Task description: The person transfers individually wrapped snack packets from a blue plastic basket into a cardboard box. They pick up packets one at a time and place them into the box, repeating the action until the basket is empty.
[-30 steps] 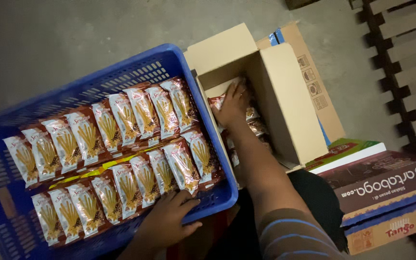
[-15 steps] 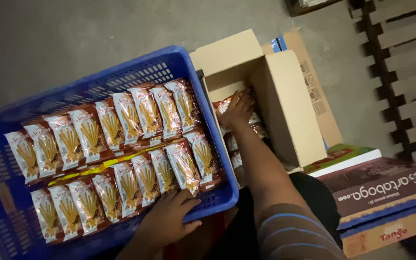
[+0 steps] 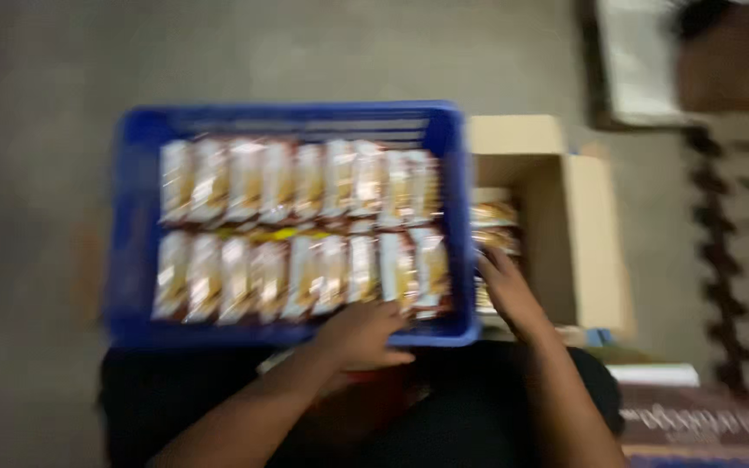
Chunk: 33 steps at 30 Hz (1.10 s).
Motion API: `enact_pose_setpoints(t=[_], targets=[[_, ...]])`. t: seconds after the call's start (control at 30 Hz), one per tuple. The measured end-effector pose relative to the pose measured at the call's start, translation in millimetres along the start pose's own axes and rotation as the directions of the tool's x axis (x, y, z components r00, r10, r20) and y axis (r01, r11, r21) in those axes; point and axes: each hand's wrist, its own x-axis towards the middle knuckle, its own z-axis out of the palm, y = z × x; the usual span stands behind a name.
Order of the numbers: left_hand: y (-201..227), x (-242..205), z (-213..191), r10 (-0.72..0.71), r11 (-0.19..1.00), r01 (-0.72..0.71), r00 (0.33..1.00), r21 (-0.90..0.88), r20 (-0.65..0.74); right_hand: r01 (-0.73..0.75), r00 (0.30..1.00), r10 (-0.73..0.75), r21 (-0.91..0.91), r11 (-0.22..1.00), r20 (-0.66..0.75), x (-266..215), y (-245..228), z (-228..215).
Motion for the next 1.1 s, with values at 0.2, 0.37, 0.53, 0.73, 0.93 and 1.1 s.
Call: enact_pose_setpoints(t=[0.2,0.37,0.53,0.73,0.93,1.1], targets=[[13.0,-5.9,-14.4,-0.094,0.985,0.082,0.993,-0.152,-0.072,0.237,0.937,-0.299,-0.297,0.925,-0.183,55.1,162.9,17.8],[13.7,-35.7,-7.1,-0.015,0.961,-0.134,0.852,-0.244,-0.524,0.121,0.881,-0.316,-0.478,0.870,-0.352,16.7,113.9,43.3],[-9.9,-105.5,-52.4,-0.127,0.964,-0.077,0.712,-0.256,-0.691,0.160,0.843,-0.388,-0.515,0.842,-0.373,14.9,109.2,45.1],[-91.2,-180.7,-99.9,-0.774,0.630,0.685,0.521,-0.365,-0.359,0.131,0.857,-0.344,-0.483,0.866,-0.384,7.5,95.4,50.0],[-127.0,-169.5,-96.3,-0.830,0.539,0.789,0.438,-0.293,-0.347,0.071,0.851,-0.311,-0.493,0.867,-0.423,6.5,100.0,49.2],[-115.8,-164.6,-99.4,-0.914,0.399,0.873,0.402,-0.282,-0.049,0.107,0.842,-0.360,-0.529,0.842,-0.401,30.3,128.7,32.4]])
